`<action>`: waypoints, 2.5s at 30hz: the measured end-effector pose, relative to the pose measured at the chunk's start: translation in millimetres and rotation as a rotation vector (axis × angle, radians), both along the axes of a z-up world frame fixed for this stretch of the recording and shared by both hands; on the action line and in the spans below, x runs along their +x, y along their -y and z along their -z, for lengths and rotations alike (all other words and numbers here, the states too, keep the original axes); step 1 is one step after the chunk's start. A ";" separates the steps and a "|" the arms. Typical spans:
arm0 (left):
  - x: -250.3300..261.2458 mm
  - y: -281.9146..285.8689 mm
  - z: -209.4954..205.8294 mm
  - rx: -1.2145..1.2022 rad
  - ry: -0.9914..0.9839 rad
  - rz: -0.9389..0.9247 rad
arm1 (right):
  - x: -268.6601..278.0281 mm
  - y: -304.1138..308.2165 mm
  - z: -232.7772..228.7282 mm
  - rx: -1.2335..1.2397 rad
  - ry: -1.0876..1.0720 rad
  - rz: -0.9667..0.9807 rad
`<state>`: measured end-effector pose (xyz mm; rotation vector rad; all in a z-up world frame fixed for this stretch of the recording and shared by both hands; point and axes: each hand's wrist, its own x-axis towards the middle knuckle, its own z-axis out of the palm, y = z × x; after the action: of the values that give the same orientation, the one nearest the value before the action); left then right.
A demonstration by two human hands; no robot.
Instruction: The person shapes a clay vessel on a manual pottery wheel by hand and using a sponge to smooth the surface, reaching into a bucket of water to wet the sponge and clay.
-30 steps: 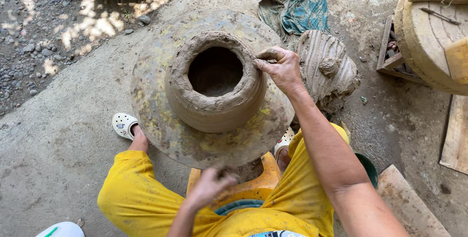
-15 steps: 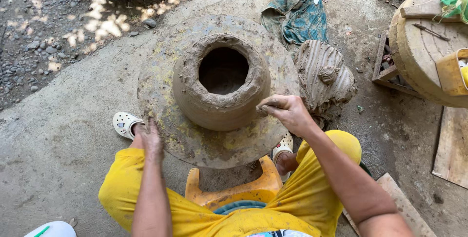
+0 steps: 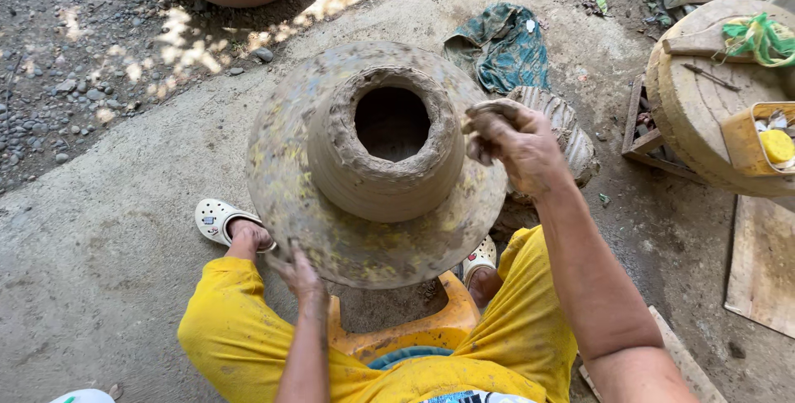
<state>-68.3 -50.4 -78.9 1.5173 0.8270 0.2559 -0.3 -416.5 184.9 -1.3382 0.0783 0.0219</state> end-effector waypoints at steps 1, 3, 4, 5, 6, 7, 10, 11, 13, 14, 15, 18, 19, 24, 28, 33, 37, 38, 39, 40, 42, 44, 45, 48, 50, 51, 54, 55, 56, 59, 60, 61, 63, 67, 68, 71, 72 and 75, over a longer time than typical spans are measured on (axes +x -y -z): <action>11.1 -12.4 -5.0 0.178 0.027 0.051 | 4.8 -1.6 3.5 -0.046 0.052 -0.028; 39.3 -36.4 -16.3 0.400 -0.152 0.176 | 21.4 -11.7 10.7 -0.233 0.164 -0.017; 57.7 -50.5 -21.3 0.442 -0.358 0.250 | 30.7 -21.8 14.2 -0.324 0.220 -0.015; 74.3 -60.0 -22.5 0.487 -0.339 0.295 | 39.1 -32.1 16.3 -0.335 0.208 -0.046; 89.8 -71.0 -21.3 0.533 -0.319 0.340 | 47.2 -43.6 17.9 -0.345 0.196 -0.078; 100.7 -81.3 -17.5 0.578 -0.299 0.386 | 55.8 -55.3 19.2 -0.356 0.182 -0.108; 121.4 -87.5 0.2 0.604 0.033 0.462 | 85.1 -95.5 27.4 -0.425 0.143 -0.174; 114.0 -86.6 2.4 0.563 0.015 0.429 | 95.4 -105.5 30.6 -0.576 0.139 -0.146; 81.6 -66.8 4.9 0.484 -0.025 0.364 | 116.3 -119.5 39.5 -0.872 0.127 -0.091; 72.1 -56.5 4.2 0.507 -0.046 0.333 | 126.8 -123.1 44.7 -0.915 0.239 -0.046; 62.2 -49.2 4.4 0.532 -0.068 0.303 | 136.3 -127.9 51.3 -0.953 0.351 -0.001; 42.5 -32.1 9.6 0.568 -0.099 0.222 | 155.0 -149.8 70.2 -1.153 0.423 0.067; 37.7 -28.8 12.8 0.573 -0.104 0.199 | 156.7 -157.3 74.1 -1.235 0.399 0.080; 26.5 -19.3 30.1 0.621 -0.110 0.172 | 130.4 -172.9 68.7 -1.148 0.504 0.025; 25.9 -16.8 34.4 0.618 -0.110 0.154 | 106.3 -158.6 53.3 -0.995 0.447 -0.181; 26.8 -18.4 36.2 0.623 -0.123 0.174 | 85.2 -114.8 23.3 -1.030 0.549 -0.566; 24.7 -17.6 35.2 0.633 -0.058 0.156 | 93.0 -79.9 -14.4 -1.301 0.294 -0.896; 23.9 -17.2 35.4 0.636 -0.058 0.153 | 95.4 -81.3 -16.6 -1.199 0.256 -0.809; 23.7 -16.3 35.3 0.638 -0.056 0.147 | 98.0 -83.3 -17.9 -1.098 0.222 -0.724; 23.4 -15.0 35.0 0.640 -0.055 0.141 | 99.7 -84.8 -17.9 -0.997 0.188 -0.638; 22.7 -14.2 32.9 0.599 -0.109 0.164 | 109.6 -107.1 -8.4 -1.011 0.111 -0.523; 20.1 -13.3 31.3 0.592 -0.145 0.174 | 119.9 -133.8 7.4 -1.064 0.185 -0.432; 20.2 -12.2 29.8 0.608 -0.151 0.170 | 126.4 -146.2 15.5 -1.110 0.301 -0.397; 16.6 -9.1 23.0 0.569 -0.142 0.156 | 142.6 -188.9 34.7 -1.602 0.530 -0.393; 16.8 -9.5 19.4 0.555 -0.129 0.154 | 141.0 -210.6 35.3 -1.914 0.552 -0.454; 17.6 -8.7 19.3 0.565 -0.127 0.155 | 129.6 -220.1 35.3 -2.001 0.517 -0.506; 17.9 -10.9 22.6 0.592 -0.115 0.153 | 86.7 -228.9 32.6 -2.009 0.551 -0.477; 19.9 -12.2 23.0 0.601 -0.104 0.152 | 75.0 -229.2 30.0 -1.971 0.587 -0.429; 21.6 -13.3 23.0 0.597 -0.103 0.156 | 62.5 -224.7 27.7 -1.982 0.711 -0.393; 25.3 -16.4 22.7 0.588 -0.110 0.166 | 25.0 -192.5 24.0 -1.965 1.015 -0.319; 27.4 -17.7 21.9 0.589 -0.116 0.167 | 14.5 -181.1 23.8 -1.937 1.067 -0.319; 28.5 -19.0 20.7 0.591 -0.123 0.174 | 5.0 -169.1 24.2 -1.908 1.113 -0.318; 30.8 -21.1 17.5 0.568 -0.087 0.169 | -11.1 -141.9 25.0 -1.891 1.179 -0.384; 33.9 -25.3 14.4 0.564 -0.131 0.177 | -25.1 -98.5 19.4 -2.030 1.126 -0.538; 35.2 -26.1 15.6 0.557 -0.150 0.181 | -22.7 -90.8 14.7 -1.913 0.907 -0.586; 40.5 -29.8 22.9 0.560 -0.188 0.198 | 3.6 -76.8 -4.7 -1.478 0.413 -0.618; 42.3 -30.9 25.2 0.572 -0.187 0.200 | 17.7 -78.5 -10.6 -1.311 0.344 -0.582; 43.5 -35.0 29.8 0.589 -0.203 0.216 | 53.6 -109.2 -10.8 -1.055 0.139 -0.523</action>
<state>-24.7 -15.4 -108.7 2.1984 0.7733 0.1955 53.3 -307.3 195.7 -2.3762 -0.4393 0.3712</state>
